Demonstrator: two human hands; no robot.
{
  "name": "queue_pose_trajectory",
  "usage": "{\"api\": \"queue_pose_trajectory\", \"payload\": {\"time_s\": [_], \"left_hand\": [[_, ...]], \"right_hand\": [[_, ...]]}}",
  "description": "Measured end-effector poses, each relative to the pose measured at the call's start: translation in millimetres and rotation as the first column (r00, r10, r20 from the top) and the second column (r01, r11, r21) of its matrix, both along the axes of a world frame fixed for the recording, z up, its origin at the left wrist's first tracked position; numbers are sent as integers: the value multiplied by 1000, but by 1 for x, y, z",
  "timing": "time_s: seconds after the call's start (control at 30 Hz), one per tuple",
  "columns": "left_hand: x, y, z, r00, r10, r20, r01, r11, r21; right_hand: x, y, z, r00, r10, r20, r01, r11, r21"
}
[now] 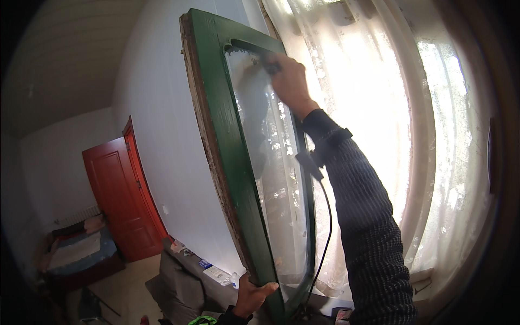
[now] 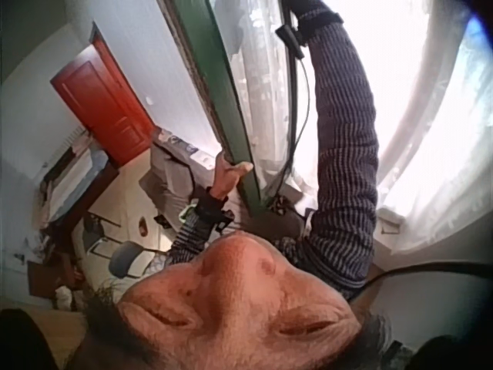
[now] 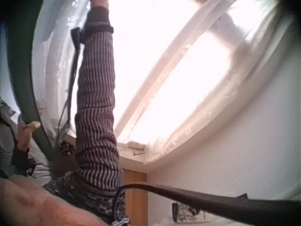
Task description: The person scrubs a green window frame with a steel wool pad and then wipes it with a blue cloth. The person alternates between scrubbing and wiping the frame's edges and corners.
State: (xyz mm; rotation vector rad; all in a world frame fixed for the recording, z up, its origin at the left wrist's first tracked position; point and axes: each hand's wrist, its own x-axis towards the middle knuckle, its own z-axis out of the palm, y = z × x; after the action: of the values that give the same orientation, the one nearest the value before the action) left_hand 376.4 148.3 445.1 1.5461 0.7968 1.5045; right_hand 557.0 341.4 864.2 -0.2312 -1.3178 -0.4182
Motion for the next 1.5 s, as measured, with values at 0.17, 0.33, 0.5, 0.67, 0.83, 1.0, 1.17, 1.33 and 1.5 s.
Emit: {"api": "queue_pose_trajectory", "payload": {"time_s": [0.17, 0.33, 0.5, 0.67, 0.83, 1.0, 1.17, 1.33, 1.5], "left_hand": [[8, 0, -2, 999, 6, 41, -6, 1000, -1], [1, 1, -4, 1000, 9, 1, -9, 1000, 5], [-3, 5, -5, 1000, 14, -19, -14, 1000, 24], [-8, 8, 3, 999, 10, 43, -10, 1000, 7], [-9, 8, 7, 996, -22, 90, 21, 1000, 13], [-13, 11, 7, 997, -9, 82, 8, 1000, 6], [-16, 14, 8, 994, -56, 89, 53, 998, 32], [-15, 12, 6, 993, -68, 93, 65, 997, 35], [-16, 10, 5, 996, -32, 79, 33, 999, -13]], "right_hand": [[2, -5, 2, 993, -60, 105, 44, 987, 155], [-7, 1, -3, 996, -4, 94, -23, 958, 287], [15, 29, -9, 997, -58, 59, 51, 992, 116], [24, 37, -11, 991, 16, 132, -31, 993, 117], [17, 29, -11, 999, -28, 19, 27, 998, 54], [27, 29, -8, 948, -296, 118, 304, 951, -51], [24, 20, 6, 977, -112, 181, 150, 967, -208], [-9, 0, 12, 988, 7, 152, 5, 997, -78], [0, -3, 9, 972, -185, 142, 175, 981, 79]]}}
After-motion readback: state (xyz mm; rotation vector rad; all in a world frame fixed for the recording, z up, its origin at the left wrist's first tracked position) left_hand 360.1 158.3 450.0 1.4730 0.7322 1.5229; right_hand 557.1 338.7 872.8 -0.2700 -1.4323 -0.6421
